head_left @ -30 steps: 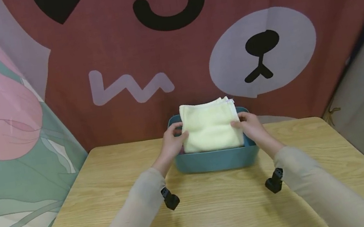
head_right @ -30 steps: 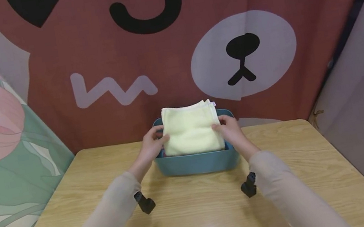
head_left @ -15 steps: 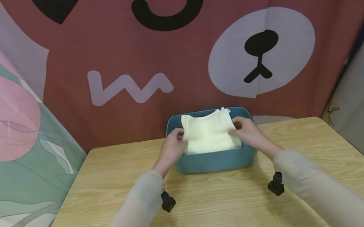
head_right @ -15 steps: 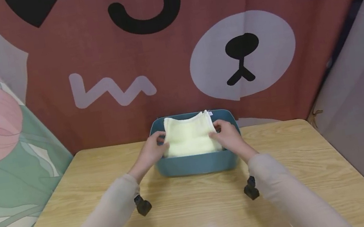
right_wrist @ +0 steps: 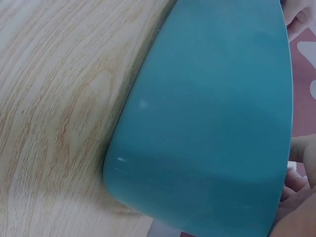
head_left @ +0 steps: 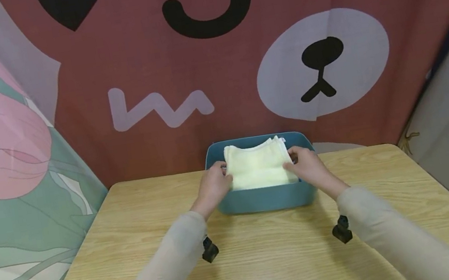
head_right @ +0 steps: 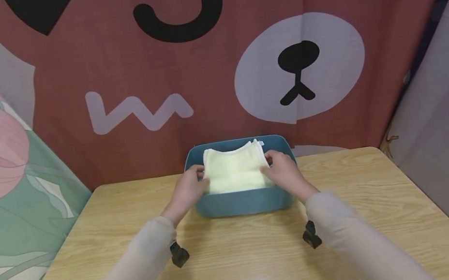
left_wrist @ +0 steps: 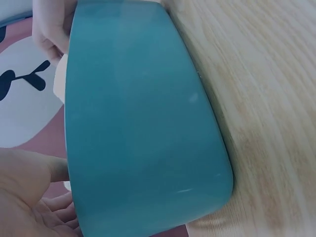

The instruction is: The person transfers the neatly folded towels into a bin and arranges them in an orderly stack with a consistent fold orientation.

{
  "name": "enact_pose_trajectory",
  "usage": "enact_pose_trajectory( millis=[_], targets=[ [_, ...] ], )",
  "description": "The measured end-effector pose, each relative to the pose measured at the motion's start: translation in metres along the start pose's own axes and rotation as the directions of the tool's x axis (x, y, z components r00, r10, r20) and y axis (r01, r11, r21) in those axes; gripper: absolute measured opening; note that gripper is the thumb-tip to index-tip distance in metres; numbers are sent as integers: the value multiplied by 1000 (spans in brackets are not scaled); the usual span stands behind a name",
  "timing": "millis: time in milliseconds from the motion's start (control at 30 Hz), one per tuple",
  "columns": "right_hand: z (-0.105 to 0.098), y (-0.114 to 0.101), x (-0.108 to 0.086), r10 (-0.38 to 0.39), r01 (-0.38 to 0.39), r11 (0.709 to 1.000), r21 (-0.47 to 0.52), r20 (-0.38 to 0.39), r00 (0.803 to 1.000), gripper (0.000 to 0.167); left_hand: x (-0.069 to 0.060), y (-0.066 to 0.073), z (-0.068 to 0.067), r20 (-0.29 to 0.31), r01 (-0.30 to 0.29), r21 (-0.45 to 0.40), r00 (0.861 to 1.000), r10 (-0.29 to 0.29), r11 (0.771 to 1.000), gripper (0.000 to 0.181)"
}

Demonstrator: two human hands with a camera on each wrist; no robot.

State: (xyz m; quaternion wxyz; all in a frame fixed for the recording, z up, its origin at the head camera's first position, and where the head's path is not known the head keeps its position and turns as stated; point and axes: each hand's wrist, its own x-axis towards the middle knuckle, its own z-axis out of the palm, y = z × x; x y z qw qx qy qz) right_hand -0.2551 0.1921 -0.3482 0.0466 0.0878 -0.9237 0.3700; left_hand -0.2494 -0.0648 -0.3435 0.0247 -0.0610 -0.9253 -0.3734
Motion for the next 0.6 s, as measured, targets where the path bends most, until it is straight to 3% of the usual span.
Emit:
enact_pose_trajectory(
  millis=[267,433,600],
  targets=[
    [7,-4,0,9,-9,996,-91,-3,1000,39,-2,-2,4,-6,-79,156,997,80,985,36],
    [8,-3,-4,-15,9,994,-106,-49,999,33,-4,-2,4,-36,-90,150,995,96,985,38],
    [6,-2,-12,-39,35,998,-47,-90,995,28,-10,0,2,-62,-104,120,992,113,987,37]
  ],
)
